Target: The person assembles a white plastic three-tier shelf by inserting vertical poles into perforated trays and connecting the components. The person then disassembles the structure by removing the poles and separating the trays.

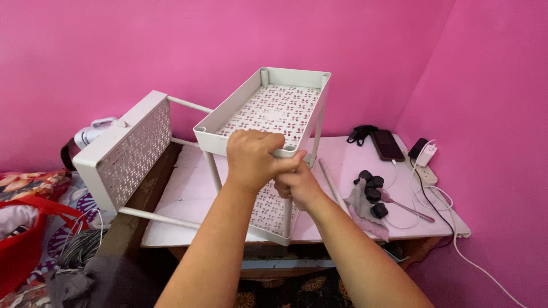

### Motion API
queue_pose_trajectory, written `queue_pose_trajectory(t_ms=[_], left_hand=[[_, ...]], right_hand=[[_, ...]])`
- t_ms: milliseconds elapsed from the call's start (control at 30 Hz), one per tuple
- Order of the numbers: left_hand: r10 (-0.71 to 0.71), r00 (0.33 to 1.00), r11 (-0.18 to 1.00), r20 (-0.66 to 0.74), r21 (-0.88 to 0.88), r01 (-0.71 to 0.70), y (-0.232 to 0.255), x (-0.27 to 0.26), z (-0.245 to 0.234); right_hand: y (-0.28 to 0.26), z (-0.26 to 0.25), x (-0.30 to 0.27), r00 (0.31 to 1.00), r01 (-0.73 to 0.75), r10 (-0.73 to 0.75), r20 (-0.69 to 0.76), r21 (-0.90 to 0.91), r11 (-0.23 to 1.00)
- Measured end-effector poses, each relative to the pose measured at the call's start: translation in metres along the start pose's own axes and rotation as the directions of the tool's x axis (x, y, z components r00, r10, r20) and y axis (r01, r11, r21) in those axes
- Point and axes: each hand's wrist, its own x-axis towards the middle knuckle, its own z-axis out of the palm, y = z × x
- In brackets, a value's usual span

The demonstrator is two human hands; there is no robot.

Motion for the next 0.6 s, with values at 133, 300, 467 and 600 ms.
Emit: queue_pose_trajectory(t_ms=[133, 300, 467, 600], left_hand=[[-0.023, 0.999, 1.0, -0.044, 0.012, 0.024, 0.006, 0.001, 0.005], [-0.107, 0.993, 0.992, -0.041, 0.067, 0.11, 0.022, 0.005, 0.014], [-0.088, 0.982, 0.988, -0.166, 0.109, 0.107, 0.028, 0.008, 0.023], [-0.042, 0.985, 0.987, -0.166, 0.144, 0.067, 0.009, 0.015, 0.015]], right_hand=[[-0.008, 0.021, -0.008, 0.972, 0.091, -0.122, -0.199, -0.158, 0.983], [-0.007, 0.035, -0.016, 0.754, 0.327, -0.597, -0.272, -0.633, 0.702], [-0.002, 0.024, -0.011, 0.759, 0.298, -0.558, -0.335, -0.583, 0.755], [-0.009, -0.015, -0.025, 0.984, 0.157, -0.165, -0.067, -0.119, 0.98]])
